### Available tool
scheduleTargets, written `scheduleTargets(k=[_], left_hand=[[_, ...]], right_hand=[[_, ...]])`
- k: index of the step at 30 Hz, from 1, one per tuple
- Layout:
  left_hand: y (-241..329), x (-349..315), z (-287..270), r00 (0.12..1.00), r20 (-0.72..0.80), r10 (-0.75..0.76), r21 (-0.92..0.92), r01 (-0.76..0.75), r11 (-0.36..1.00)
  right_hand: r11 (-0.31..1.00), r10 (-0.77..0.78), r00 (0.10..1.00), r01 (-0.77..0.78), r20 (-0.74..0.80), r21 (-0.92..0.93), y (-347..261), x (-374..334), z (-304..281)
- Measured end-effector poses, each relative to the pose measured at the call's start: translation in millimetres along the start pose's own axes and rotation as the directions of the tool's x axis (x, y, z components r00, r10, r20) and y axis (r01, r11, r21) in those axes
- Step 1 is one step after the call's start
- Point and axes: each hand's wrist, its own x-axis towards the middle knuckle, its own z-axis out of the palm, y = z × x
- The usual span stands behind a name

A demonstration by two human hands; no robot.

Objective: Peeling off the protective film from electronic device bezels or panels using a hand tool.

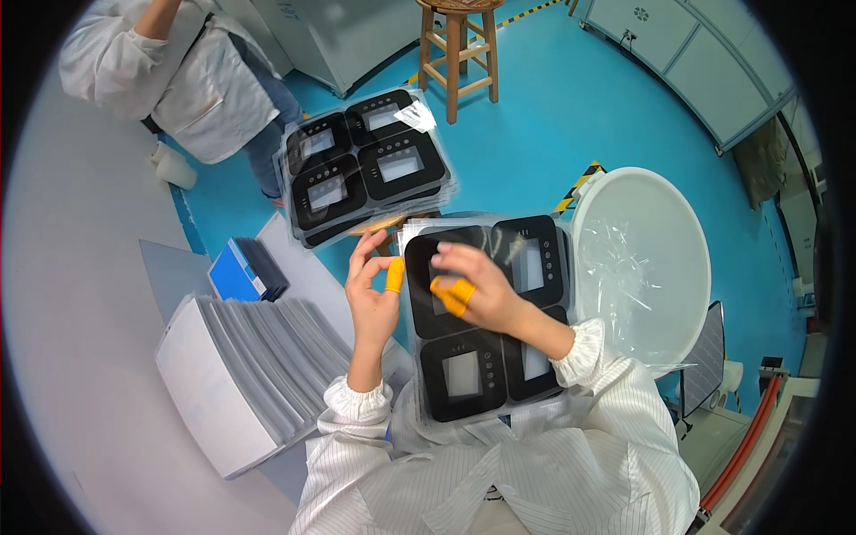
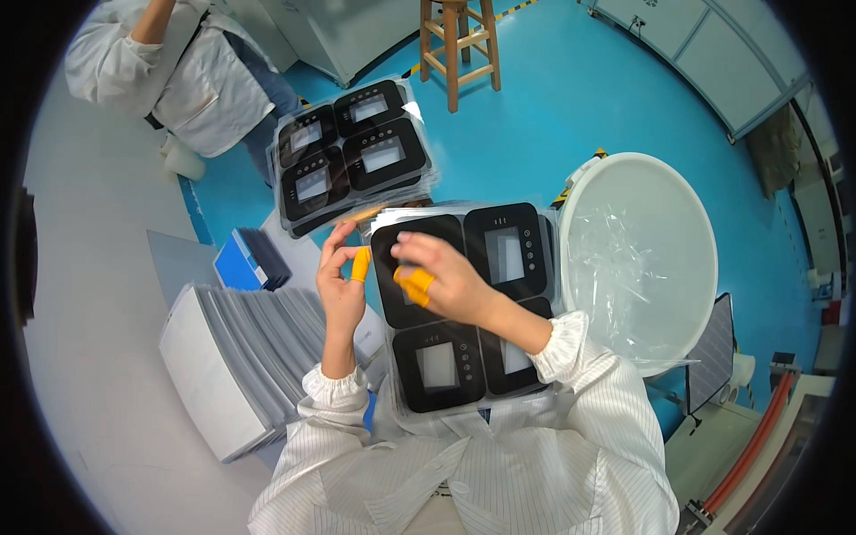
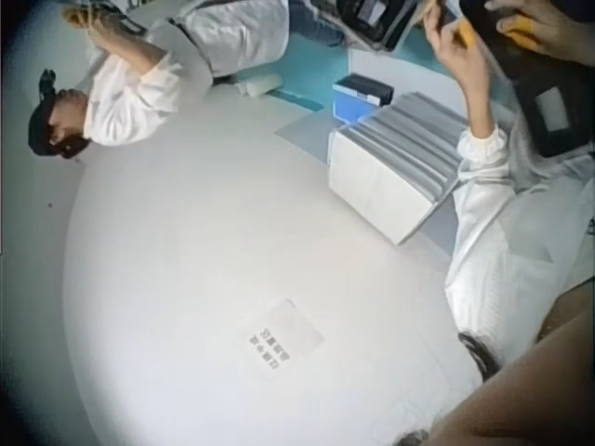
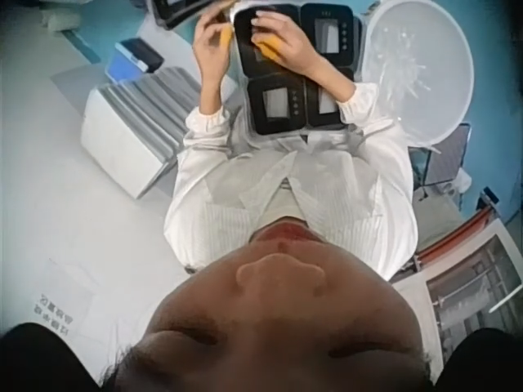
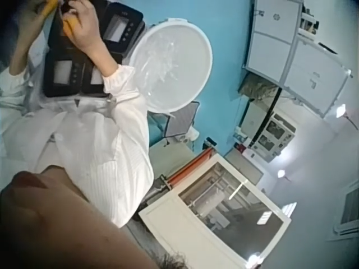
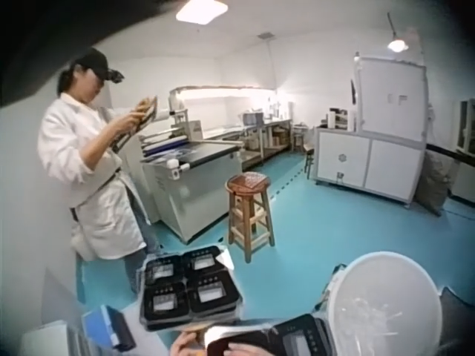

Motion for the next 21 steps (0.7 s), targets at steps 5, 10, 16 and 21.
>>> scheduleTargets(k=[5, 10, 16, 21], left_hand=[[17.0, 3.8, 4.8, 0.998, 0.059, 0.027, 0.011, -0.027, 1.000], [21.0, 2.2, 1.3, 0.995, 0.067, 0.067, 0.073, -0.072, 0.995], [18.2, 26.6, -18.2, 0.890, 0.436, -0.134, -0.070, 0.182, 0.981], [11.8, 47.3, 3.6, 0.867, 0.454, -0.208, -0.042, 0.253, 0.966]], right_hand=[[0.982, 0.167, 0.979, -0.176, -0.119, -0.074, 13.1, 34.8, -3.4], [0.992, 0.128, 0.992, -0.128, 0.000, -0.018, 15.7, 43.6, 1.5], [0.984, 0.174, 0.972, -0.167, 0.160, -0.055, 12.5, 4.5, -6.0], [0.990, 0.144, 0.980, -0.143, 0.138, -0.016, 13.0, 9.7, -9.2]])
